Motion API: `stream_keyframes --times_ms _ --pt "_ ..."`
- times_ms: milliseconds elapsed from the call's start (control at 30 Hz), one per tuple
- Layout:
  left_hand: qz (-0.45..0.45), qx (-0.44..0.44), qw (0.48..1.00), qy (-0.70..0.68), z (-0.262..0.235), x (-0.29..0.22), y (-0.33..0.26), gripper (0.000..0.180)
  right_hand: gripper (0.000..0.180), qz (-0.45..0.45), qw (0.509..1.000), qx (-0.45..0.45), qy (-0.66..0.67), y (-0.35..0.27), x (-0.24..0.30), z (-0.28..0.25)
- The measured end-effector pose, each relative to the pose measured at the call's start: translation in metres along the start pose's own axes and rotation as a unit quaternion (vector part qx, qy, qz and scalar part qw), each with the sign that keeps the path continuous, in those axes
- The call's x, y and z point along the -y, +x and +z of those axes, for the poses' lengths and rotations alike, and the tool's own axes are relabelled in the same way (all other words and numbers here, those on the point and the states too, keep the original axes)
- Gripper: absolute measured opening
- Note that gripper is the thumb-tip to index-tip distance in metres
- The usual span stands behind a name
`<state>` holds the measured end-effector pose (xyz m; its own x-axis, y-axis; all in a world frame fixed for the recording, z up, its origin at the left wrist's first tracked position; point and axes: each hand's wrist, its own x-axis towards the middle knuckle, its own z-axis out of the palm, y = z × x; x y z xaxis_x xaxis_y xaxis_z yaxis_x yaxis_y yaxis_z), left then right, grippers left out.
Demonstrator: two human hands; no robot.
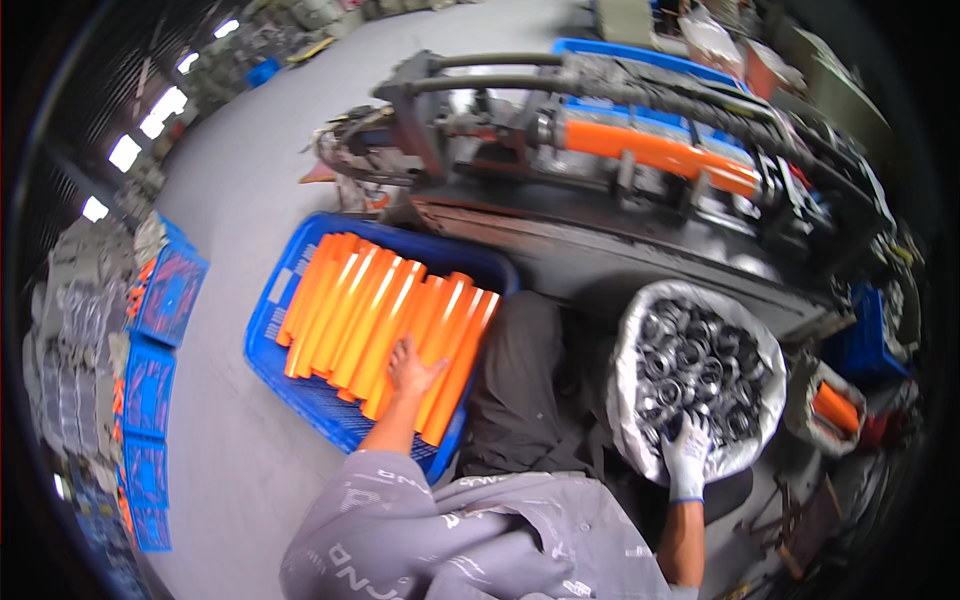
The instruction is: The person attaches metal rings onto the ends of plastic tubes by hand and places the assembled tubes into a machine.
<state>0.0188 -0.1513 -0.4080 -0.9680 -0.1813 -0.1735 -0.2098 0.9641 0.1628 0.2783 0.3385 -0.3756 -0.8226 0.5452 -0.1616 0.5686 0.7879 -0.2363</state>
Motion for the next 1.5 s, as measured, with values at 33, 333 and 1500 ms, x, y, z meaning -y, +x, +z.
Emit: stream_keyframes --times_ms 33,333,1500 --pt "0.004 0.008 1.0 -0.007 -0.002 -0.007 0.0 0.106 0.062 -0.006 1.0 0.005 -0.004 -0.005 -0.008 -0.003" --pt "0.049 -0.034 0.992 -0.108 0.023 -0.003 0.015 0.083 0.033 -0.042 0.996 0.046 -0.066 -0.037 -0.03 -0.031" --pt "0.62 0.122 0.773 -0.053 -0.17 -0.231 -0.148 0.063 0.08 -0.147 0.826 -0.091 0.537 -0.053 0.081 -0.095"
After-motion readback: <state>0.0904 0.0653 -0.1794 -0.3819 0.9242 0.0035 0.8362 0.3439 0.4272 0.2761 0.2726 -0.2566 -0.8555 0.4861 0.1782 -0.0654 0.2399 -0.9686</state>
